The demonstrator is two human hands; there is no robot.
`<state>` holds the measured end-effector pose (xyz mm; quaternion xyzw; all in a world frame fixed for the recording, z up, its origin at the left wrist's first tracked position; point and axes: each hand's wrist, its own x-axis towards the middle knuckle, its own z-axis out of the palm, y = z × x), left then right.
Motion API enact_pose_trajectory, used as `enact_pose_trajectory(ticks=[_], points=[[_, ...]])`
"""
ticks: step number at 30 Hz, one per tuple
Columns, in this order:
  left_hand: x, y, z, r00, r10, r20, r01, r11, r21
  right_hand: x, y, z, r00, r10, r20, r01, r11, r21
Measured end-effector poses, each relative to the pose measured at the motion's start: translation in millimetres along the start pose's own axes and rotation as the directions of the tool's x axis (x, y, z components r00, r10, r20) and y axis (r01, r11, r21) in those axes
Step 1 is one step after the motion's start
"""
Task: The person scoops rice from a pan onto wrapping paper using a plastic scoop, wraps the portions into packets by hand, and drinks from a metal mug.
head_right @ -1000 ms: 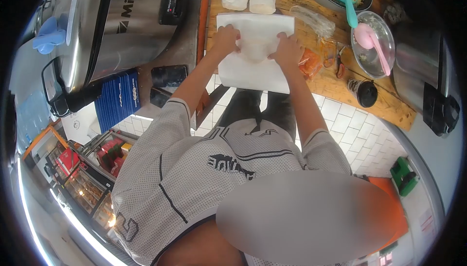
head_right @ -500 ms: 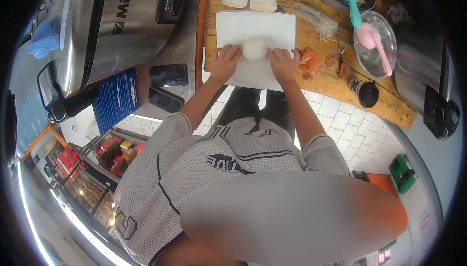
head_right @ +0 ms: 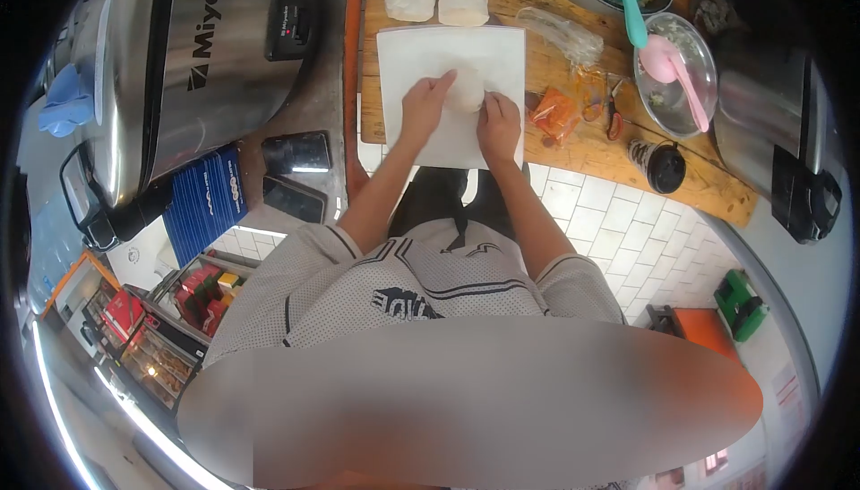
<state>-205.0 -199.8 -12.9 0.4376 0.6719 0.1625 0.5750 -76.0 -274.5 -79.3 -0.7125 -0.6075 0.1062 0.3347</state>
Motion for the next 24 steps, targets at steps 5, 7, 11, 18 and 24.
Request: enact_pose_trajectory(ticks=[5,7,11,18,24], points=[[21,-3,7,0.984,-0.086,0.157,0.121,0.965,-0.232,8,-13,-10,0.987,0.163,0.010,-0.163,0.975,0.149],[12,-3,4,0.942,-0.005,0.335,0.231,0.735,-0.637,19,-25,-24,0.971,0.237,-0.029,-0.221,0.941,0.257],[-6,3,-1,0.850,0.264,0.455,0.302,0.463,-0.833,27,-60,-59,0.817,0.489,0.305,-0.498,0.333,0.801],[-15,27,32,0.965,0.190,0.181,-0.005,0.703,-0.711,54,-43,-80,0.819,0.295,0.492,-0.572,0.364,0.735],[-13,52,31,0.969,0.237,0.073,-0.143,0.774,-0.617,131,-22,-89,0.741,0.255,0.621,-0.658,0.456,0.599]])
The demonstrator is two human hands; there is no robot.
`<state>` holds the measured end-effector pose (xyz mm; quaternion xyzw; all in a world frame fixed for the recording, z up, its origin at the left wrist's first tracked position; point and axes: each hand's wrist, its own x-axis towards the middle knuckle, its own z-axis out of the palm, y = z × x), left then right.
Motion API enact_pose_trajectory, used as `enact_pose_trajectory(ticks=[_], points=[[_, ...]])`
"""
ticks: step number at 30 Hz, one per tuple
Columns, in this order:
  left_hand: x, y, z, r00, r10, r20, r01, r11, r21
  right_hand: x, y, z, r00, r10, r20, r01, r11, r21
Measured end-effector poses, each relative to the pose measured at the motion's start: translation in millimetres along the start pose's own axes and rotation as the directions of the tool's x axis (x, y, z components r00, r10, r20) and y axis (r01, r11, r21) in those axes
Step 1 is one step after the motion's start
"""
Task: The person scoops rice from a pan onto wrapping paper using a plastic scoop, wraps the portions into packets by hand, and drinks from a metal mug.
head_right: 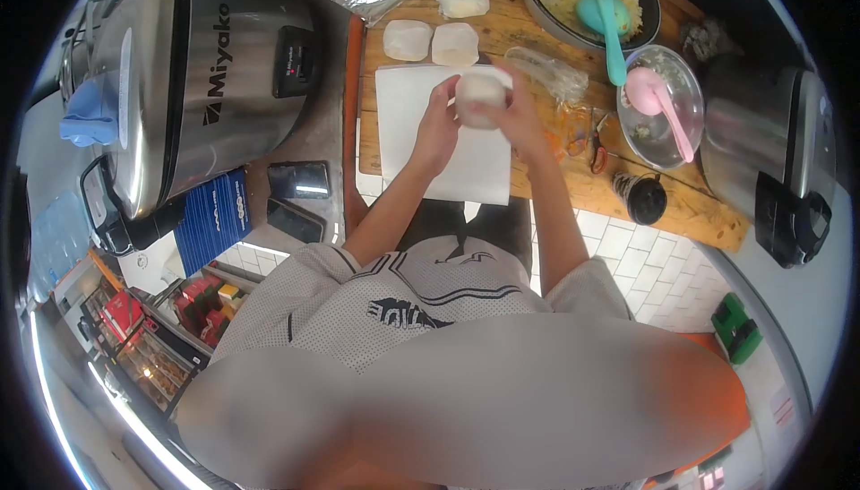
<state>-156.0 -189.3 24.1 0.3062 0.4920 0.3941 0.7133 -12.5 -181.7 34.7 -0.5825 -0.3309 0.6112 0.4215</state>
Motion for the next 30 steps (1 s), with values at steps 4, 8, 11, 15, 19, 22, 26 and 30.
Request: enact_pose_trajectory(ticks=[4,8,11,15,19,22,26,30], points=[[4,9,-11,0.999,0.034,-0.027,-0.029,0.987,0.156,84,-18,4,0.982,-0.099,-0.164,0.113,0.991,0.078],[22,-9,-47,0.949,0.157,-0.272,-0.049,0.930,0.365,152,-50,30,0.967,-0.201,-0.154,0.191,0.978,-0.082],[60,-6,-77,0.784,0.569,-0.249,-0.188,0.599,0.778,182,-52,62,0.968,-0.221,-0.116,0.156,0.900,-0.408],[96,9,-101,0.815,0.577,0.055,-0.312,0.357,0.880,222,-2,99,0.956,-0.294,0.004,0.246,0.793,-0.558],[106,-9,-111,0.847,0.532,-0.008,-0.275,0.450,0.850,236,8,103,0.974,-0.226,0.013,0.191,0.790,-0.583],[102,-8,-110,0.842,0.536,-0.052,-0.234,0.451,0.861,214,-1,98,0.980,-0.173,0.096,0.188,0.662,-0.726],[117,30,-100,0.871,0.488,0.054,-0.303,0.449,0.841,189,-27,99,0.979,-0.190,0.068,0.149,0.450,-0.881],[110,45,-90,0.912,0.402,0.085,-0.245,0.366,0.898,178,-55,54,0.873,-0.464,0.151,0.374,0.437,-0.818]])
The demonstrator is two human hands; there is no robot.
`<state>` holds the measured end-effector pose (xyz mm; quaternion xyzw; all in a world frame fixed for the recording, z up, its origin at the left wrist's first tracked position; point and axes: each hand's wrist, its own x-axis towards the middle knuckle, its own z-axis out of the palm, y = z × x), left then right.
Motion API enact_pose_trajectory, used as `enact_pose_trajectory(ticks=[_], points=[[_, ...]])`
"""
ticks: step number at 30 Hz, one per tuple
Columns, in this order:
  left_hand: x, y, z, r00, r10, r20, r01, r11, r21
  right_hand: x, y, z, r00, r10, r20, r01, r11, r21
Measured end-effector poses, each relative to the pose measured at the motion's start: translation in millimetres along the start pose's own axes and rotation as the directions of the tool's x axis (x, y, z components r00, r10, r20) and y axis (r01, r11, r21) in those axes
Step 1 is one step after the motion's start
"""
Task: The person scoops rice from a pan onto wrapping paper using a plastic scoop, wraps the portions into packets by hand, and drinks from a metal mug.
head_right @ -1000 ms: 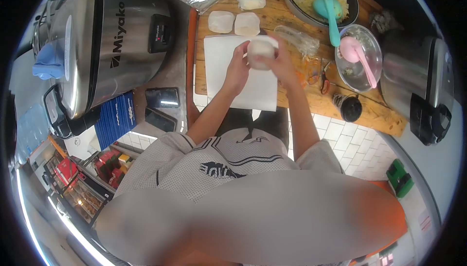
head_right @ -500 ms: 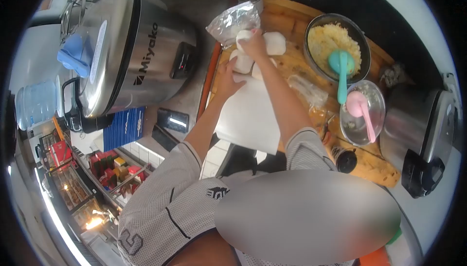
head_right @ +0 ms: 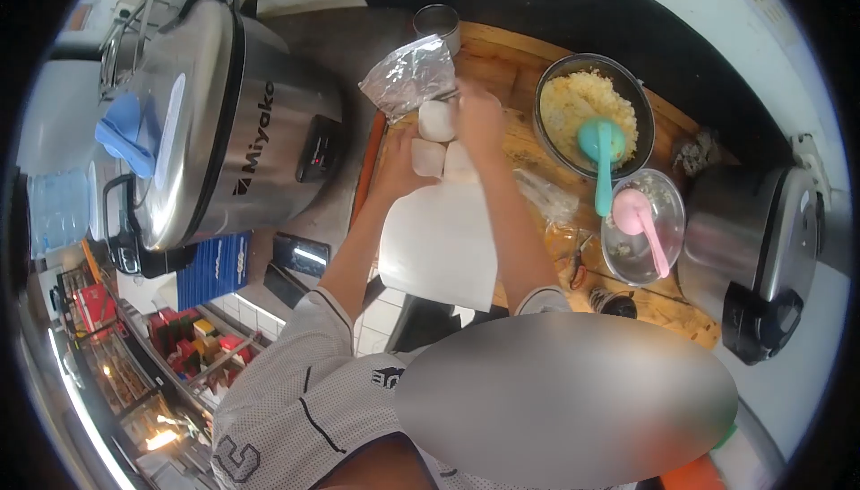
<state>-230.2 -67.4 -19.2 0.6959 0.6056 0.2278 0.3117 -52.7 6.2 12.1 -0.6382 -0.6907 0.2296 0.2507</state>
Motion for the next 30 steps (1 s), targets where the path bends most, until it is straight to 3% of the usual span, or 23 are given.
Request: enact_pose_trajectory(ticks=[2,5,8,14,17,19,23,25,26,27,30], points=[[-15,5,3,0.997,-0.080,0.019,0.078,0.994,0.073,12,34,0,0.983,-0.179,-0.049,0.178,0.984,-0.024],[-39,1,29,0.984,-0.024,-0.177,0.015,0.999,-0.048,21,65,21,0.973,-0.051,0.224,0.091,0.981,-0.169],[-41,-6,55,0.968,0.069,-0.241,-0.045,0.994,0.101,5,42,5,0.961,0.148,0.235,-0.100,0.974,-0.204],[-28,-11,64,0.973,0.042,-0.225,0.000,0.982,0.187,-26,54,30,0.998,-0.061,-0.003,0.058,0.971,-0.232],[-31,-3,55,0.976,-0.019,-0.218,0.045,0.992,0.118,-49,4,-23,0.990,-0.099,-0.100,0.099,0.995,-0.006],[-42,3,52,0.975,-0.059,-0.213,0.077,0.994,0.076,-72,-11,-65,0.966,-0.108,-0.234,0.114,0.993,0.011],[-82,4,49,0.972,-0.135,-0.191,0.141,0.990,0.019,-105,21,-141,0.861,-0.005,-0.508,-0.154,0.951,-0.270],[-103,10,46,0.972,-0.141,-0.185,0.140,0.990,-0.021,-112,52,-160,0.909,0.266,-0.321,-0.365,0.881,-0.301],[-112,15,45,0.974,-0.123,-0.191,0.117,0.992,-0.041,-118,69,-167,0.885,0.405,-0.231,-0.463,0.823,-0.330],[-116,22,47,0.976,-0.104,-0.192,0.093,0.994,-0.064,-122,94,-166,0.914,0.356,-0.193,-0.403,0.847,-0.346],[-118,60,53,0.988,-0.071,-0.135,0.041,0.976,-0.213,-119,122,-166,0.932,0.304,-0.197,-0.361,0.747,-0.558]])
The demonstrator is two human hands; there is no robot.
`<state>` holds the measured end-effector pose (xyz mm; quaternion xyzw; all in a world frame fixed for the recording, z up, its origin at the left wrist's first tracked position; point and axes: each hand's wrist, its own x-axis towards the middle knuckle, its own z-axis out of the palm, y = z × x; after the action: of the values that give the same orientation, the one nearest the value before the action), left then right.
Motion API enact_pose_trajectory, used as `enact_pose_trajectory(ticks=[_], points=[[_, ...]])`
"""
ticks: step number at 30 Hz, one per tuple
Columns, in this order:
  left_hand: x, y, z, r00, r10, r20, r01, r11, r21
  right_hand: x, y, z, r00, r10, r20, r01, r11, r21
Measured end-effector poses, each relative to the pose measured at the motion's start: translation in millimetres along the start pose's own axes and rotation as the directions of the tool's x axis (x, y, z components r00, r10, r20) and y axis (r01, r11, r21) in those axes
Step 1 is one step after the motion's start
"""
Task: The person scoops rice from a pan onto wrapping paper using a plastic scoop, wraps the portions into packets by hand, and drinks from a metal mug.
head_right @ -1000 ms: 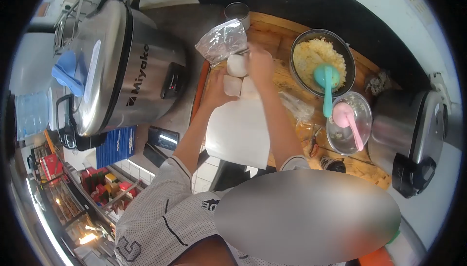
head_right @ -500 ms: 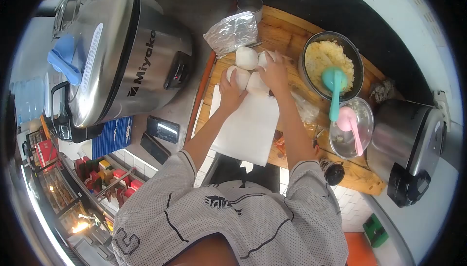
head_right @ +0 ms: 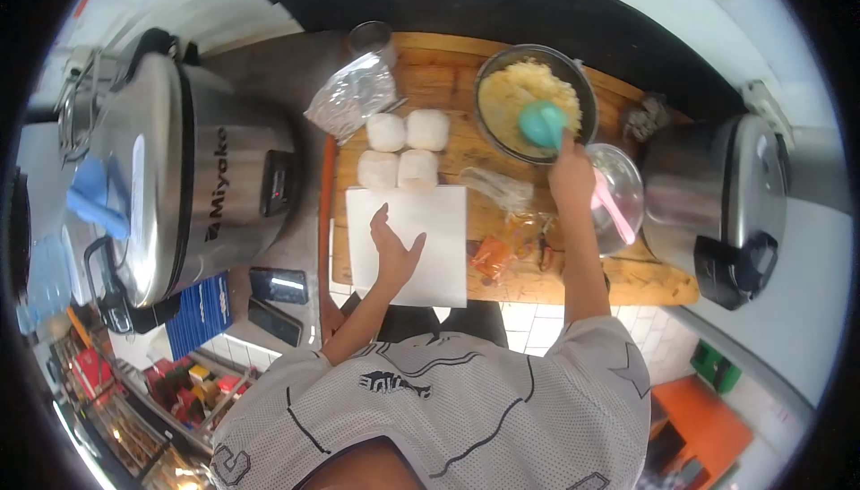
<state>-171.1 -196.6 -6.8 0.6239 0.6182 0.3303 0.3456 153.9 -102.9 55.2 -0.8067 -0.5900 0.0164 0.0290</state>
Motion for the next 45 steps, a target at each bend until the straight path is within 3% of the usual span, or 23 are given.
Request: enact_pose_trajectory(ticks=[1,4,5,6,7,9,10,12,13,16,21,27,28,29,30,31,32,34,35,36,38,41,45], points=[[5,16,6,0.996,0.086,-0.030,-0.085,0.995,0.052,3,0,-9,0.999,-0.004,0.034,0.005,1.000,-0.019],[37,44,33,0.986,0.008,0.165,0.052,0.933,-0.357,30,2,-33,0.994,-0.036,0.099,0.040,0.998,-0.043],[54,47,49,0.987,0.113,0.113,-0.063,0.927,-0.369,41,4,-36,0.993,-0.044,0.105,0.049,0.998,-0.041],[74,54,60,0.985,0.046,0.164,0.019,0.927,-0.375,54,7,-36,0.992,-0.054,0.115,0.059,0.997,-0.040],[92,63,68,0.975,-0.025,0.220,0.108,0.921,-0.373,68,13,-26,0.997,-0.075,0.021,0.074,0.996,0.056],[124,81,88,0.982,-0.012,0.187,0.105,0.862,-0.495,109,37,25,0.988,-0.145,0.049,0.139,0.984,0.111],[135,85,97,0.974,-0.064,0.215,0.180,0.799,-0.574,120,36,27,0.982,-0.181,0.052,0.173,0.975,0.141],[151,92,109,0.946,-0.157,0.283,0.316,0.637,-0.704,138,24,0,0.906,-0.040,0.422,-0.112,0.937,0.331],[154,91,111,0.946,-0.155,0.284,0.316,0.628,-0.711,143,17,-15,0.803,-0.006,0.596,-0.271,0.887,0.374],[154,88,110,0.939,-0.170,0.298,0.338,0.608,-0.719,144,21,-2,0.706,-0.077,0.704,-0.364,0.813,0.454],[151,92,110,0.927,-0.223,0.301,0.374,0.578,-0.725,124,4,-1,0.567,-0.080,0.820,-0.478,0.779,0.406],[144,98,108,0.909,-0.269,0.318,0.415,0.512,-0.752,105,-1,-15,0.537,-0.234,0.811,-0.297,0.847,0.441],[155,87,102,0.978,-0.112,0.175,0.196,0.774,-0.602,105,2,-12,0.538,-0.244,0.806,-0.280,0.851,0.445],[168,69,96,0.994,0.082,0.078,-0.047,0.929,-0.368,103,10,0,0.584,-0.240,0.776,-0.245,0.859,0.450],[185,56,86,0.957,0.288,0.040,-0.284,0.955,-0.080,101,17,8,0.632,-0.234,0.738,-0.210,0.865,0.455],[210,68,52,0.972,0.204,-0.113,-0.221,0.961,-0.168,87,11,-9,0.822,-0.291,0.490,0.106,0.922,0.372],[236,83,22,0.927,0.156,-0.342,-0.177,0.984,-0.031,69,0,-30,0.896,-0.396,0.201,0.363,0.914,0.179],[285,95,-12,0.851,0.210,-0.482,0.017,0.906,0.424,52,-6,-47,0.951,-0.309,0.001,0.276,0.853,0.444],[308,94,-20,0.830,0.252,-0.498,0.105,0.806,0.583,41,-6,-50,0.969,-0.246,0.026,0.201,0.844,0.498],[326,85,-20,0.894,0.116,-0.433,0.177,0.796,0.578,31,-6,-53,0.983,-0.179,0.047,0.124,0.826,0.549],[359,57,-8,0.950,-0.153,-0.272,0.290,0.757,0.586,14,-7,-62,0.955,-0.295,-0.007,0.238,0.757,0.609],[376,47,-11,0.938,-0.258,-0.229,0.343,0.775,0.531,1,-10,-106,0.934,-0.343,0.102,0.185,0.707,0.682],[365,31,-21,0.952,-0.086,-0.294,0.208,0.885,0.416,-1,15,-103,0.955,-0.283,0.092,0.138,0.696,0.704]])
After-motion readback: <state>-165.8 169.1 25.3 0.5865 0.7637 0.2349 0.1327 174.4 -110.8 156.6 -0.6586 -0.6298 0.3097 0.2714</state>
